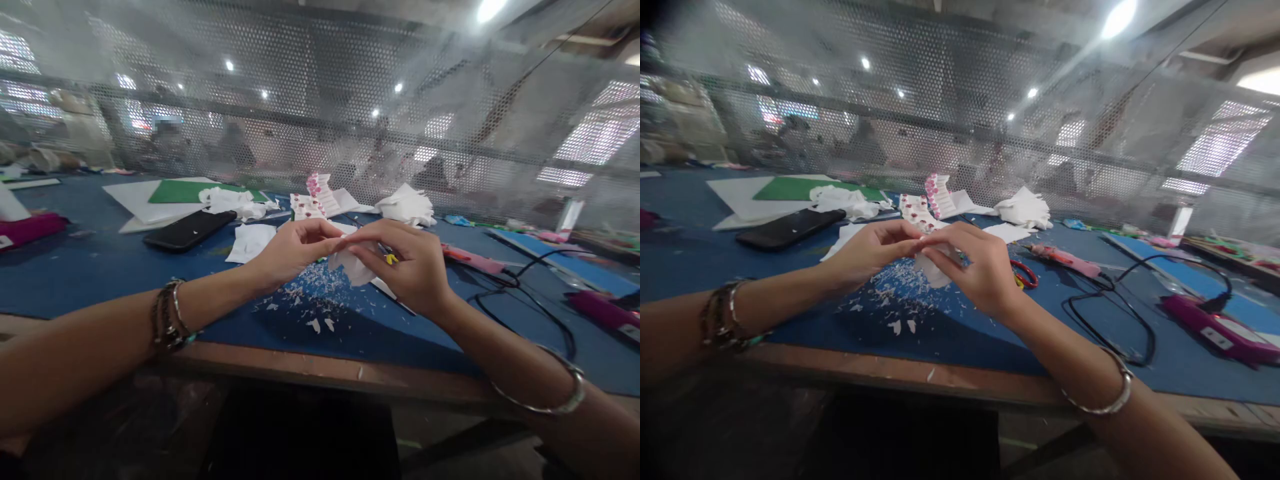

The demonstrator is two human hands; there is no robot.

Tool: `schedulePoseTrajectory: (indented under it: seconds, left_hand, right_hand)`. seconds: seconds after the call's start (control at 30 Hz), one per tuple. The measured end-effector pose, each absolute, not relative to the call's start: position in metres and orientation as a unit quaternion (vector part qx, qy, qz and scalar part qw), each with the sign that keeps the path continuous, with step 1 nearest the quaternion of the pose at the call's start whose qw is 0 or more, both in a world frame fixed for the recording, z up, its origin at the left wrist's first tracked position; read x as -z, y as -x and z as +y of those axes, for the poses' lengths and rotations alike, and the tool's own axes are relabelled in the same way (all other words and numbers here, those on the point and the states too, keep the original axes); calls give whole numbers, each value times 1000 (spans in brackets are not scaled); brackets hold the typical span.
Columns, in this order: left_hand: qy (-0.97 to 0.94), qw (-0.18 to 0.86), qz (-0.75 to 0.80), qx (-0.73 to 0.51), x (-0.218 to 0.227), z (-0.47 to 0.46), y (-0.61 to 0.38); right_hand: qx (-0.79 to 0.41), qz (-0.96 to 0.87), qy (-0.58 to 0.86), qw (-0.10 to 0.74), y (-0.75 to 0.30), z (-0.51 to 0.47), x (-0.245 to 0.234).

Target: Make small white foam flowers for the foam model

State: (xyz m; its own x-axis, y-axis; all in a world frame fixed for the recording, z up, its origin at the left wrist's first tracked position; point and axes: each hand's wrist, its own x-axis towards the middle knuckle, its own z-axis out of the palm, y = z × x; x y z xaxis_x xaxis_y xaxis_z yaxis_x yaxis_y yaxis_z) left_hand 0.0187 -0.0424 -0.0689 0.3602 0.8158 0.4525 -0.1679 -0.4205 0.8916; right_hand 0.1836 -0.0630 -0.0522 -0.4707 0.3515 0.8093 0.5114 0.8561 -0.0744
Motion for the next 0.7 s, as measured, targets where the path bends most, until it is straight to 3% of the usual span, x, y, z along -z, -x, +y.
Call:
schedulePoseTrajectory:
  seconds: [0.4,0.7]
  left_hand:
    - [-674,467,255,-512,71,-42,-20]
    - [-658,499,256,-502,72,-40,-20]
  right_hand:
    - [-4,-826,312,469,-182,-60,56]
    - [113,-870,268,397,-187,-58,47]
